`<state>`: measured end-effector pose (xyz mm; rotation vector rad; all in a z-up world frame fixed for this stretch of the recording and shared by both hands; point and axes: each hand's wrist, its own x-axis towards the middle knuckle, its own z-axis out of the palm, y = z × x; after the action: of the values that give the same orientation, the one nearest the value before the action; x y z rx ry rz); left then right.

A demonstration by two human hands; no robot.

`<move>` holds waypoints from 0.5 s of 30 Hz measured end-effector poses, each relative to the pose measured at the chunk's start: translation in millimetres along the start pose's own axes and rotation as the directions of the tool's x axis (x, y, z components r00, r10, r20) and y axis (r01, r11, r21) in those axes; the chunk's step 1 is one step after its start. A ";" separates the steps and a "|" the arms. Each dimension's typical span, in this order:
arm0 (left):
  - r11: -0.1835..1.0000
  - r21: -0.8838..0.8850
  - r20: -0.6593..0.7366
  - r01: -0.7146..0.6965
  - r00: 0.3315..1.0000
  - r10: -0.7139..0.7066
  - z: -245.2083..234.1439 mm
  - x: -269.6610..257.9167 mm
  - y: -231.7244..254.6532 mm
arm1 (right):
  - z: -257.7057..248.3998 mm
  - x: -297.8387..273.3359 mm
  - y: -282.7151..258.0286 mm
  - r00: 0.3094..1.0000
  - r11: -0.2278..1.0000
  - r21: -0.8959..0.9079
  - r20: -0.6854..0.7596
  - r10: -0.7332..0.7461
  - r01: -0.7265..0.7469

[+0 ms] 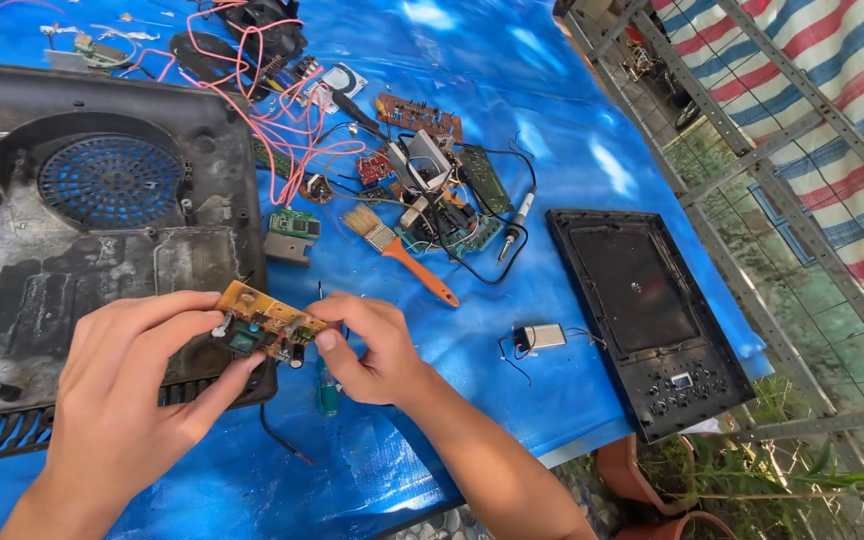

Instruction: Repairing the internal components and wiring of a disassembled induction cooker using a screwdriver and brush.

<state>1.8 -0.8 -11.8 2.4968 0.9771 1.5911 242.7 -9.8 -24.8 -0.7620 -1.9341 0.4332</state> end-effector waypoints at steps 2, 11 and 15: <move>1.000 0.011 0.003 -0.003 1.000 0.003 1.5 -1.4 -1.4 | -1.8 -0.1 0.5 1.000 1.000 -0.014 -0.003 -0.005 0.005; 1.000 -0.011 0.014 0.026 1.000 -0.026 0.5 3.8 3.0 | -5.8 9.6 -12.2 0.996 0.995 -0.062 -0.028 -0.085 0.083; 0.999 -0.029 0.005 0.025 1.000 -0.025 -3.5 7.6 1.9 | -2.0 9.6 -9.3 0.995 0.991 -0.097 -0.030 -0.099 0.096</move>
<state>2.0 0.5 -3.3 2.4586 0.9729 1.5801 238.4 -10.3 -12.1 -0.7273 -1.9613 0.2681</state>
